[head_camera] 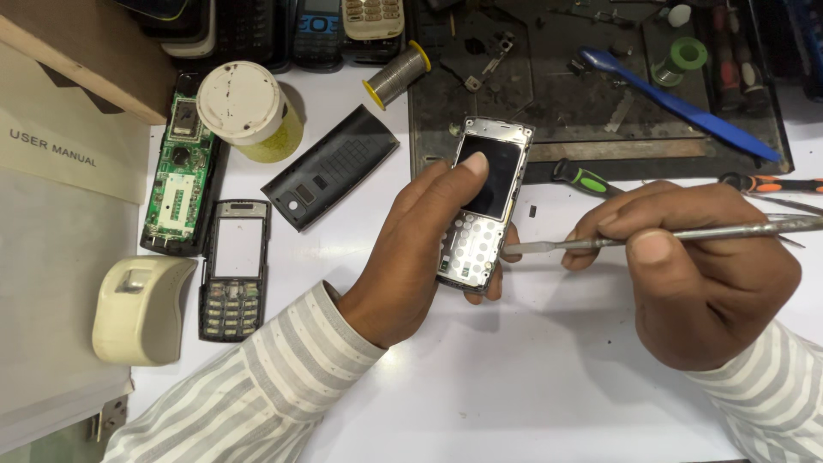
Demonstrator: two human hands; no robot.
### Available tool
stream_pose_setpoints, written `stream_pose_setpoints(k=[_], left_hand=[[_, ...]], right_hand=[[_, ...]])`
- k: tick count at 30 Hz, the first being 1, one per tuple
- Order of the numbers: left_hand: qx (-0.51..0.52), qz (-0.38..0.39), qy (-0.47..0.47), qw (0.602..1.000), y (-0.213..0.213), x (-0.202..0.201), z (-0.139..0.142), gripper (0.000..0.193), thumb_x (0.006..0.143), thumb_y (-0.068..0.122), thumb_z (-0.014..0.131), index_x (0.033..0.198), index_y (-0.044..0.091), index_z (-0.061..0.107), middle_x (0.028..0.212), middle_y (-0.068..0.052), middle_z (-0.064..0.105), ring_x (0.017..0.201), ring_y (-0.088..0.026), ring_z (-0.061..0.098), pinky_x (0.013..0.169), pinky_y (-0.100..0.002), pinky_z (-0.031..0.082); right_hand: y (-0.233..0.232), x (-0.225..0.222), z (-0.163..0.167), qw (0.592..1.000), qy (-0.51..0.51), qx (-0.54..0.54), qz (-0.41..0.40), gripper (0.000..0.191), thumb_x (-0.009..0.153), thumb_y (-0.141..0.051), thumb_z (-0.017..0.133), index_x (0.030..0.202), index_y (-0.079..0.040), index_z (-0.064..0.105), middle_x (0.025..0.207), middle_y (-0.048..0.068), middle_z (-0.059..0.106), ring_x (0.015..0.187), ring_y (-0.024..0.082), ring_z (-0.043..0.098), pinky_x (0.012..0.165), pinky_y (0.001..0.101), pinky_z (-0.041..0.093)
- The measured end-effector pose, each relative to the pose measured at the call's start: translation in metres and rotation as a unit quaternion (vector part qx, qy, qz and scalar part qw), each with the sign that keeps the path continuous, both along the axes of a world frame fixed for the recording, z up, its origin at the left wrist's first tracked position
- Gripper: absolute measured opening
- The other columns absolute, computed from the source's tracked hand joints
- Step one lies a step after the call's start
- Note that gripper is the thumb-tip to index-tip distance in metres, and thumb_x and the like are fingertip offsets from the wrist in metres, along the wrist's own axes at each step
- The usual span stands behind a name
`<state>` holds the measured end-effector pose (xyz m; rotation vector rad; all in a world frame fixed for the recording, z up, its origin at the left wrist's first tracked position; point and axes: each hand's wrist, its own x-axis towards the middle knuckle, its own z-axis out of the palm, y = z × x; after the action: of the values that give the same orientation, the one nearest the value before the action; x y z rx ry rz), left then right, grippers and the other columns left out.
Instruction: The person pries open the housing of a feature phone using a screwdriver and a metal spudger, separates the front cover and keypad, and lifts the logic board out of the casing. They then hold the exposed circuit board and scrape and probe its surface and connectors with the metal tool while the empty shell and other phone parts lie on the workbench.
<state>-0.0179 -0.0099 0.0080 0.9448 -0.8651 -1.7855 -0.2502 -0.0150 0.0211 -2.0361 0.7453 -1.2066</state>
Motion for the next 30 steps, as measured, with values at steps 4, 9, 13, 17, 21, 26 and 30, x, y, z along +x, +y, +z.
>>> stream_pose_setpoints(k=[4, 9, 13, 17, 21, 26, 30], left_hand=[[0.02, 0.004, 0.015, 1.0, -0.0011, 0.0004, -0.0017, 0.047, 0.097, 0.052, 0.05, 0.103, 0.005, 0.051, 0.077, -0.015, 0.069, 0.052, -0.021, 0.067, 0.039, -0.031, 0.051], [0.026, -0.005, 0.045, 0.999, -0.0017, 0.0014, -0.0034, 0.048, 0.099, 0.052, 0.047, 0.105, 0.005, 0.052, 0.077, -0.015, 0.068, 0.052, -0.021, 0.066, 0.039, -0.031, 0.05], [0.021, -0.025, 0.067, 0.997, -0.003, 0.0028, -0.0027, 0.049, 0.103, 0.051, 0.045, 0.104, 0.003, 0.054, 0.074, -0.015, 0.068, 0.051, -0.021, 0.065, 0.039, -0.031, 0.049], [0.035, -0.037, 0.058, 0.997, -0.0036, 0.0026, -0.0003, 0.049, 0.102, 0.051, 0.045, 0.101, 0.003, 0.056, 0.071, -0.015, 0.068, 0.05, -0.02, 0.065, 0.037, -0.03, 0.047], [0.034, -0.049, 0.059, 0.996, -0.0043, 0.0022, 0.0023, 0.048, 0.103, 0.05, 0.046, 0.103, 0.003, 0.055, 0.071, -0.014, 0.067, 0.05, -0.02, 0.065, 0.037, -0.029, 0.047], [0.033, -0.053, 0.048, 0.997, -0.0041, 0.0038, 0.0039, 0.04, 0.093, 0.033, 0.062, 0.115, 0.001, 0.052, 0.073, -0.012, 0.066, 0.05, -0.019, 0.063, 0.038, -0.029, 0.047], [0.021, -0.053, 0.049, 0.997, -0.0025, 0.0036, 0.0049, 0.053, 0.081, 0.013, 0.073, 0.126, -0.002, 0.05, 0.074, -0.009, 0.064, 0.051, -0.018, 0.063, 0.039, -0.029, 0.046]], right_hand=[[-0.0006, 0.0022, 0.0016, 1.0, 0.013, -0.016, -0.012, 0.02, 0.107, -0.011, 0.047, 0.108, 0.008, 0.054, 0.094, 0.02, 0.067, 0.079, 0.023, 0.073, 0.067, 0.0337, 0.065], [-0.0018, 0.0038, 0.0038, 0.998, 0.034, -0.044, -0.019, 0.022, 0.11, -0.014, 0.047, 0.11, 0.007, 0.054, 0.091, 0.02, 0.068, 0.073, 0.022, 0.073, 0.066, 0.0324, 0.064], [-0.0006, 0.0044, 0.0033, 0.998, 0.022, -0.043, -0.047, 0.023, 0.112, -0.016, 0.047, 0.111, 0.006, 0.053, 0.091, 0.019, 0.068, 0.073, 0.021, 0.073, 0.067, 0.0317, 0.065], [0.0004, 0.0024, 0.005, 0.997, 0.034, -0.044, -0.052, 0.023, 0.113, -0.017, 0.048, 0.112, 0.005, 0.053, 0.094, 0.019, 0.068, 0.075, 0.021, 0.074, 0.069, 0.0317, 0.065], [-0.0002, 0.0039, 0.006, 0.998, 0.023, -0.038, -0.043, 0.021, 0.112, -0.016, 0.049, 0.113, 0.005, 0.053, 0.097, 0.02, 0.068, 0.079, 0.021, 0.074, 0.072, 0.032, 0.067], [-0.0004, 0.0049, 0.0067, 0.998, 0.031, -0.038, -0.037, 0.018, 0.109, -0.012, 0.051, 0.112, 0.006, 0.052, 0.098, 0.021, 0.069, 0.086, 0.024, 0.075, 0.075, 0.0335, 0.067], [-0.0014, 0.0022, 0.0006, 0.999, 0.006, 0.027, -0.033, 0.017, 0.108, -0.011, 0.049, 0.111, 0.005, 0.051, 0.099, 0.021, 0.069, 0.088, 0.024, 0.075, 0.08, 0.0373, 0.069]])
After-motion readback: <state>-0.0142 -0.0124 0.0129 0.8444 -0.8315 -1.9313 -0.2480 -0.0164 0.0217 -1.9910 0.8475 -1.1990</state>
